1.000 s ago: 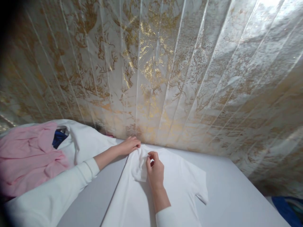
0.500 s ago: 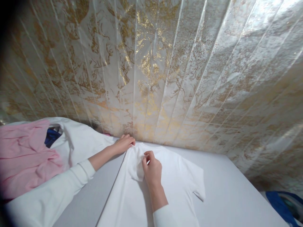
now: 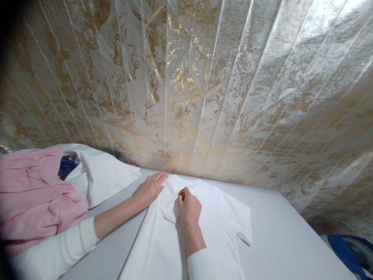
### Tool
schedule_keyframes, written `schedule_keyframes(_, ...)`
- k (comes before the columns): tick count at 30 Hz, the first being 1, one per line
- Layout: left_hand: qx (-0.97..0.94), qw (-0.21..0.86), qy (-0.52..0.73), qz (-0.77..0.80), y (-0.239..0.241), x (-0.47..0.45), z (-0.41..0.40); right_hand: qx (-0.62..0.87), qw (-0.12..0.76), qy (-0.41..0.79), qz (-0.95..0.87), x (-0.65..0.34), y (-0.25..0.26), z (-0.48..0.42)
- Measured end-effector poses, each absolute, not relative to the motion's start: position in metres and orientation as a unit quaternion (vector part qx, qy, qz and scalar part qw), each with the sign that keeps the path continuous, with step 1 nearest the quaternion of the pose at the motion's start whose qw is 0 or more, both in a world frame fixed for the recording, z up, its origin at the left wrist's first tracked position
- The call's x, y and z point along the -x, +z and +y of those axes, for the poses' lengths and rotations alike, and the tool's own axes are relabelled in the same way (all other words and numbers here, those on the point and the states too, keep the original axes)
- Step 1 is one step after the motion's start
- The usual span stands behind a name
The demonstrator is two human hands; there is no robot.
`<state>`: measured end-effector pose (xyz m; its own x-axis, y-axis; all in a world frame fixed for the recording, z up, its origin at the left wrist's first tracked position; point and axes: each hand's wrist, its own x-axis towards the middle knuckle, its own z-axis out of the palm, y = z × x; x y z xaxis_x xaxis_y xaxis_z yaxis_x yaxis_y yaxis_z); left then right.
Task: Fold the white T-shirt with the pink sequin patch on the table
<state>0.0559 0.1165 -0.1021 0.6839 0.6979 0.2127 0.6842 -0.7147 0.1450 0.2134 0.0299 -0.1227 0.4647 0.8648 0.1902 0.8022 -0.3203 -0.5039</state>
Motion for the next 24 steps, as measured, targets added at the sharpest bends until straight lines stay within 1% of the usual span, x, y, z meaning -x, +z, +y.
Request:
schedule_keyframes(5,-0.957,0.061,0.063,0.276,-0.121,-0.010,0.043,0.814,0.261,0.073,-0.514,-0.212,-0.122,0.029)
schedule_keyframes(9,-0.956,0.058,0.027,0.285,-0.124,0.025,0.023,0.818,0.253,0.092,-0.509,-0.212,-0.118,0.030)
schedule_keyframes(13,-0.958,0.067,0.013,0.279,-0.112,0.045,0.002,0.798,0.251,0.144,-0.529,-0.218,-0.105,0.024)
schedule_keyframes(16,-0.965,0.100,0.034,0.241,-0.097,0.060,-0.028,0.758,0.250,0.195,-0.569,-0.214,-0.095,-0.002)
schedule_keyframes(20,-0.951,0.196,0.096,0.219,-0.080,0.083,-0.076,0.687,0.242,0.264,-0.632,-0.187,-0.089,-0.076)
schedule_keyframes(22,-0.938,0.235,0.140,0.214,-0.081,0.091,-0.097,0.614,0.248,0.313,-0.681,-0.171,-0.089,-0.116)
schedule_keyframes(24,-0.939,0.228,0.184,0.181,-0.091,0.095,-0.113,0.570,0.249,0.346,-0.702,-0.159,-0.090,-0.145)
